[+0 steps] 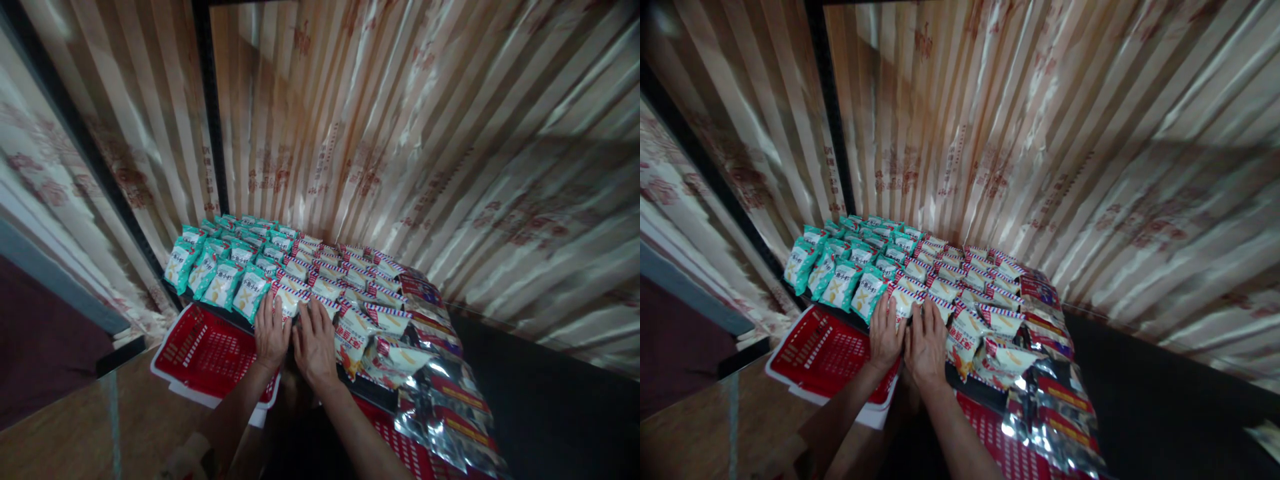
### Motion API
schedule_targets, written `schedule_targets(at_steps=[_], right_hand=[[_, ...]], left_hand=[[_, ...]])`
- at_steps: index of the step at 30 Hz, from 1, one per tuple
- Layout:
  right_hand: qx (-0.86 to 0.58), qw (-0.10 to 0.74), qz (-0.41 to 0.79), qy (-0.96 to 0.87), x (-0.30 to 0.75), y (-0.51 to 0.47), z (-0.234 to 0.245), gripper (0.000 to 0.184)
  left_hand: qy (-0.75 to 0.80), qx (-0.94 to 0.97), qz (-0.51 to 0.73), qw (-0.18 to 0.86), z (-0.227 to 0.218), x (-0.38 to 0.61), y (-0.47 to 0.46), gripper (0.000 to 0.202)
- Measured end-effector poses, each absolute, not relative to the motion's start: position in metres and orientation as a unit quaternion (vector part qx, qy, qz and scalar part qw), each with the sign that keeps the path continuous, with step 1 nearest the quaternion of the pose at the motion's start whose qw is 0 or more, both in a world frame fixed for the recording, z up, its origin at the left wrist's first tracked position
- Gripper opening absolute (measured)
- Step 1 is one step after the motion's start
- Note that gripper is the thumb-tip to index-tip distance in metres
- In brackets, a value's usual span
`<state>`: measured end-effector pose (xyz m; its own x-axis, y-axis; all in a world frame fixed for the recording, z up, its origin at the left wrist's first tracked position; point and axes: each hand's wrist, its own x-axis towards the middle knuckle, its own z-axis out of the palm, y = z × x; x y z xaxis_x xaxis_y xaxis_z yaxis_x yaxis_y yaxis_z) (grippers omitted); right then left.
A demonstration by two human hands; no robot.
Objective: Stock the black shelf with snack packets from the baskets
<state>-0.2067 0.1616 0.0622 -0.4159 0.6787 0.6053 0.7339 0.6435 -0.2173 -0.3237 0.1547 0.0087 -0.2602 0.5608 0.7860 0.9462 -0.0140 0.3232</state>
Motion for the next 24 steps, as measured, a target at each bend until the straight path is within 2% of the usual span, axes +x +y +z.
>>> schedule_targets(at_steps=[4,9,17,24], right_hand=[[-0.418,0.337,-0.07,-0.841,-0.213,0.166,0.072,0.049],[-0.433,0.31,-0.071,-0.843,-0.213,0.177,0.068,0.056],[-0.414,0.357,-0.077,-0.834,-0.208,0.179,0.051,0.059],[-0.421,0.358,-0.068,-0.831,-0.21,0.179,0.055,0.063]], left_hand=[[-0.657,-0.572,-0.434,0.228,0.007,-0.325,0.155,0.059],[-0.662,-0.568,-0.431,0.231,0.009,-0.324,0.155,0.061],[-0.664,-0.558,-0.44,0.233,0.013,-0.321,0.158,0.058],[-0.664,-0.563,-0.436,0.229,0.013,-0.322,0.158,0.057]])
